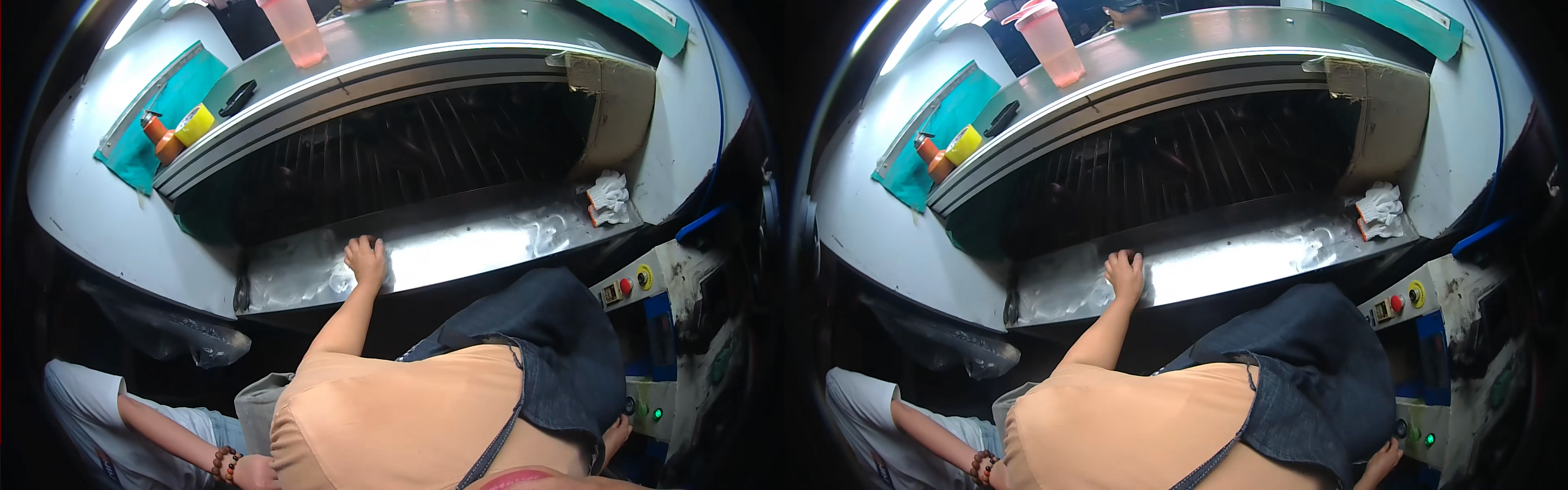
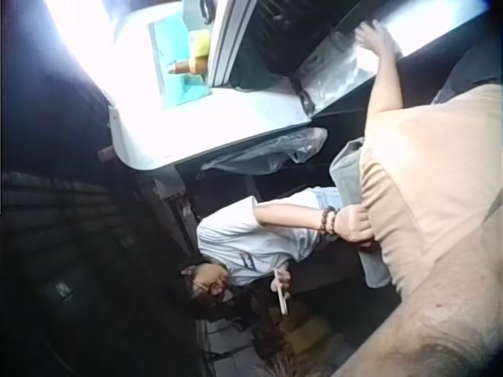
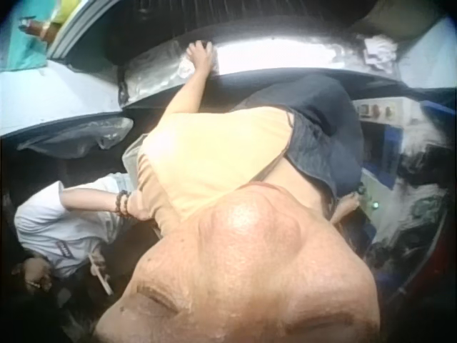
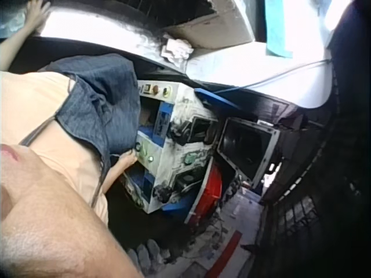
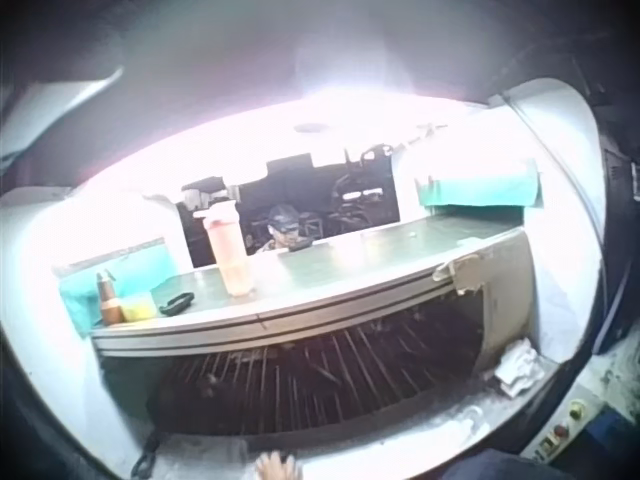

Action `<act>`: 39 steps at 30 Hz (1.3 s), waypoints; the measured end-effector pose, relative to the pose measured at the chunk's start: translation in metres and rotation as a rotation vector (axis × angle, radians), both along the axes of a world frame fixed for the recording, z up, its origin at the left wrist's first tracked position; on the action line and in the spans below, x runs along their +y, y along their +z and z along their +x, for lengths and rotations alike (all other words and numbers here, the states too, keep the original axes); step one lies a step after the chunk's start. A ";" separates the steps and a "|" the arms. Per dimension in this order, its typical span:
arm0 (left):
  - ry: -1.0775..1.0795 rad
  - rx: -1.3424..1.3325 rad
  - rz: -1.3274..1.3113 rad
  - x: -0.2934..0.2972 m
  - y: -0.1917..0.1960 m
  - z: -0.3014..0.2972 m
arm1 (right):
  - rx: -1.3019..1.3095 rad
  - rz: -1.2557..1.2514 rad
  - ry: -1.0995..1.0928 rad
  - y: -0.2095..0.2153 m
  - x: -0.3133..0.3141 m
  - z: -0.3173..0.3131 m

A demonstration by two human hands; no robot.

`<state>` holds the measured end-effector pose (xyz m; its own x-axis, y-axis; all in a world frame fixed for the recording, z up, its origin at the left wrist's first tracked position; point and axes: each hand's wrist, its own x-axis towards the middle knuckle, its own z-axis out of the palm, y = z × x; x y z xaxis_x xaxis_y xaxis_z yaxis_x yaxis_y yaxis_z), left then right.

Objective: The person repeatedly picks up black shoes from a metal rack and places them into a machine. They handle the shoes one by one, moving them from the rack to the machine's input area and then back to the rack in a repetitive cycle.

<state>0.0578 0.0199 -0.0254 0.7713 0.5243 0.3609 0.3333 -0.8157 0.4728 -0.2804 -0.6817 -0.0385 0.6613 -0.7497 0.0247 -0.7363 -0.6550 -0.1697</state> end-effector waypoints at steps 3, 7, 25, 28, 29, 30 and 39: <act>-0.096 -0.164 -0.047 -0.002 0.003 0.043 | -0.056 -0.148 -0.017 0.053 0.045 0.029; -0.181 -0.239 -0.087 0.012 0.008 0.125 | -0.275 -0.095 0.222 0.068 0.069 0.055; -0.002 0.268 -0.011 0.116 -0.001 0.400 | -0.164 0.050 -0.014 0.084 0.141 0.126; 0.025 0.246 -0.034 0.113 0.004 0.406 | -0.133 0.065 -0.032 0.083 0.145 0.123; 0.018 0.237 -0.043 0.111 0.006 0.408 | -0.134 0.070 -0.036 0.082 0.148 0.123; 0.022 0.227 -0.054 0.110 0.007 0.410 | -0.138 0.073 -0.037 0.083 0.148 0.122; 0.027 0.117 -0.190 0.119 0.010 0.421 | -0.135 0.070 -0.067 0.084 0.143 0.119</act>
